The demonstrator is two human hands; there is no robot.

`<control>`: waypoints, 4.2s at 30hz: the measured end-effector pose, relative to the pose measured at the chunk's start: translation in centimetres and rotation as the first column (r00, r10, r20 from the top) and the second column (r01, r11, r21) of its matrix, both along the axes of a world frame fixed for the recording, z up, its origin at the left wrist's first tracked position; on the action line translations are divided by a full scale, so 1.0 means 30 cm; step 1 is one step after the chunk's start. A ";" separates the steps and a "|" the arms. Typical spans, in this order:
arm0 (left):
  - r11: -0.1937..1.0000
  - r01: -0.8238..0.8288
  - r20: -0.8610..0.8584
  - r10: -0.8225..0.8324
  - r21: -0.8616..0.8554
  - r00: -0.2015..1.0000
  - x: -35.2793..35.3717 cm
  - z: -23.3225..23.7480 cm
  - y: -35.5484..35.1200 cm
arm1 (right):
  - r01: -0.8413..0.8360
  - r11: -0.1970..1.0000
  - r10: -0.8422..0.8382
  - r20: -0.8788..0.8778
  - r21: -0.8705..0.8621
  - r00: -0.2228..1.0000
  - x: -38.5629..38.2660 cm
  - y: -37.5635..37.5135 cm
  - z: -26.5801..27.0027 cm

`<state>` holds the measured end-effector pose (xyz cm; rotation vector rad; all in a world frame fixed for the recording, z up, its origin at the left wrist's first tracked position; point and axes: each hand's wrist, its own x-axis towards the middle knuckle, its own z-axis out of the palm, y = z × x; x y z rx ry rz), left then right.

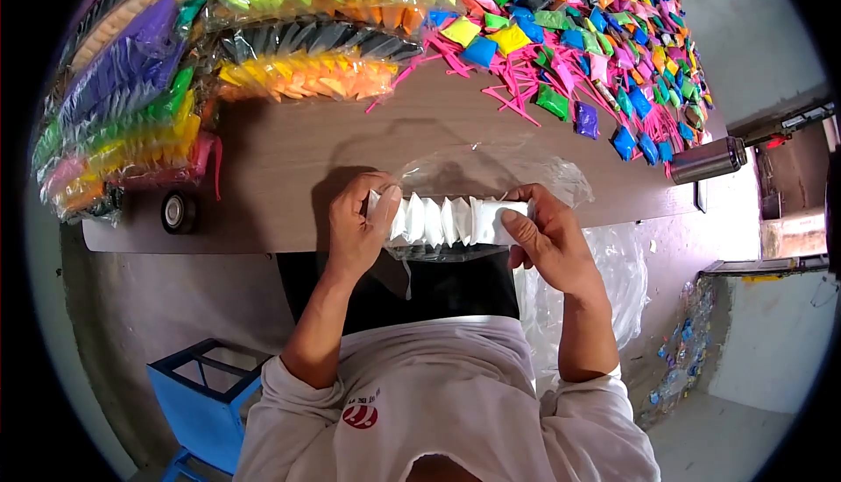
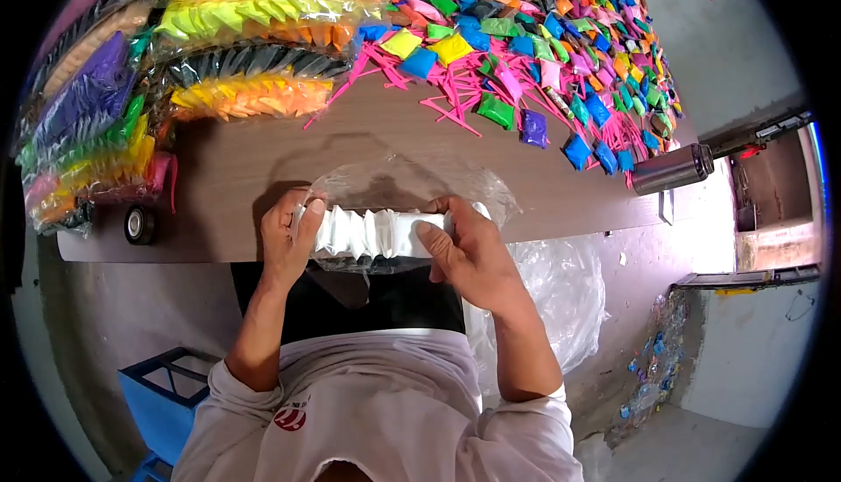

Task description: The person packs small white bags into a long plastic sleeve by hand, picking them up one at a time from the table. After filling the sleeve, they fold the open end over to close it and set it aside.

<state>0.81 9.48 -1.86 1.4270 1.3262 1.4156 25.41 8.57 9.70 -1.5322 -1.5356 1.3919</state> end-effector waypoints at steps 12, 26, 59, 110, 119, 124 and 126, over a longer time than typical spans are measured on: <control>1.000 0.003 -0.006 -0.003 0.006 1.000 -0.001 0.012 0.000 | -0.302 0.817 -0.088 0.623 0.491 0.777 -0.076 0.023 -0.087; 1.000 -0.003 -0.021 0.003 0.009 1.000 -0.003 0.018 0.002 | -0.385 0.840 0.188 0.461 0.382 0.867 -0.021 0.061 -0.011; 0.999 -0.019 -0.075 0.016 -0.030 0.997 0.001 0.036 -0.001 | -0.604 0.688 0.307 0.593 0.402 0.744 0.043 0.113 -0.032; 0.985 -0.167 -0.132 0.170 0.031 0.977 -0.110 0.157 0.129 | -0.595 0.628 0.378 0.471 0.501 0.797 0.157 0.347 -0.203; 0.982 0.155 -0.563 -0.070 0.105 0.824 0.020 0.193 0.082 | -0.551 0.677 0.359 0.434 0.488 0.826 0.156 0.325 -0.146; 0.971 0.225 -0.610 -0.126 0.087 0.782 0.022 0.192 0.096 | -0.547 0.764 0.403 0.410 0.342 0.818 0.133 0.324 -0.030; 0.966 0.245 -0.614 -0.147 0.078 0.775 0.018 0.191 0.100 | -0.593 0.709 0.413 0.456 0.383 0.788 0.087 0.318 -0.028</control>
